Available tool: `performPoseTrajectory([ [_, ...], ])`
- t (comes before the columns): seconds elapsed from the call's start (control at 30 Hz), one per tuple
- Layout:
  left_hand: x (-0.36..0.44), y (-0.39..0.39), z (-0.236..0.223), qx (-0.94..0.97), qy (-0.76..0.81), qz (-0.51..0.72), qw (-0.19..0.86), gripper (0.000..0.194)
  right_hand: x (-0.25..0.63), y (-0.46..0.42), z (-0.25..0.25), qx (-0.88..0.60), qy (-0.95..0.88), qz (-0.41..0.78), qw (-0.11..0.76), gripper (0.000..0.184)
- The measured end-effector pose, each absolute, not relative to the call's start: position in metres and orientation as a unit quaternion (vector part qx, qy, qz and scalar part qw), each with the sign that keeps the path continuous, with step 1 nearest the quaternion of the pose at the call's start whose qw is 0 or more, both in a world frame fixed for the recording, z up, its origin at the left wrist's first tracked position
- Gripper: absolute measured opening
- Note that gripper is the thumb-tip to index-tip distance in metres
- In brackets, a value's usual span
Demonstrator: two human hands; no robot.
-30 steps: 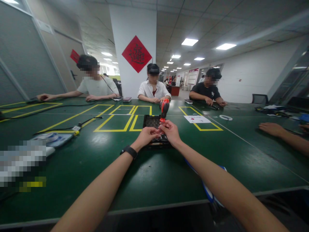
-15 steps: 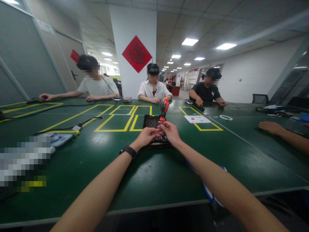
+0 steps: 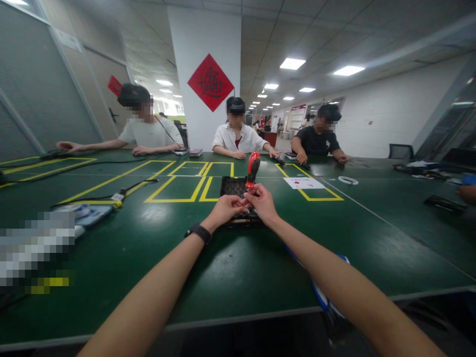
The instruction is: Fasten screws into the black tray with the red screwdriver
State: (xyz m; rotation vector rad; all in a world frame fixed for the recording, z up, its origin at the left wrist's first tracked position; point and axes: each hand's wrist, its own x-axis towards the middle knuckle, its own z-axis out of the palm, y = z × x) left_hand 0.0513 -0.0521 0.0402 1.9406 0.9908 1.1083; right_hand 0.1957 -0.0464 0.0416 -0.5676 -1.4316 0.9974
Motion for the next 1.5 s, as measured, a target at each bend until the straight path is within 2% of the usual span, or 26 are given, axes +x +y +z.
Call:
performPoseTrajectory([
  [0.2,0.0491,-0.0480,0.0374,0.762,0.334,0.415,0.368,0.024,0.1987,-0.0434,0.0412,-0.253,-0.636,0.439,0.582,0.032],
  [0.4,0.0487,-0.0463,0.0364,0.750,0.319,0.413,0.407,0.031,0.1994,-0.0427,0.0402,-0.267,-0.628,0.423,0.597,0.028],
  [0.73,0.0501,-0.0521,0.0398,0.749,0.388,0.424,0.329,0.025,0.1956,-0.0469,0.0418,-0.242,-0.623,0.423,0.612,0.027],
  [0.97,0.0504,-0.0522,0.0411,0.759,0.344,0.409,0.371,0.027,0.1980,-0.0430,0.0400,-0.242,-0.634,0.448,0.582,0.029],
  [1.1,0.0498,-0.0492,0.0392,0.753,0.327,0.412,0.396,0.032,0.1993,-0.0443,0.0416,-0.249,-0.626,0.442,0.592,0.027],
  [1.33,0.0497,-0.0495,0.0376,0.754,0.375,0.424,0.333,0.031,0.1978,-0.0482,0.0429,-0.244,-0.617,0.428,0.614,0.024],
  [1.5,0.0497,-0.0483,0.0364,0.763,0.363,0.421,0.329,0.028,0.1974,-0.0489,0.0444,-0.242,-0.616,0.441,0.606,0.026],
])
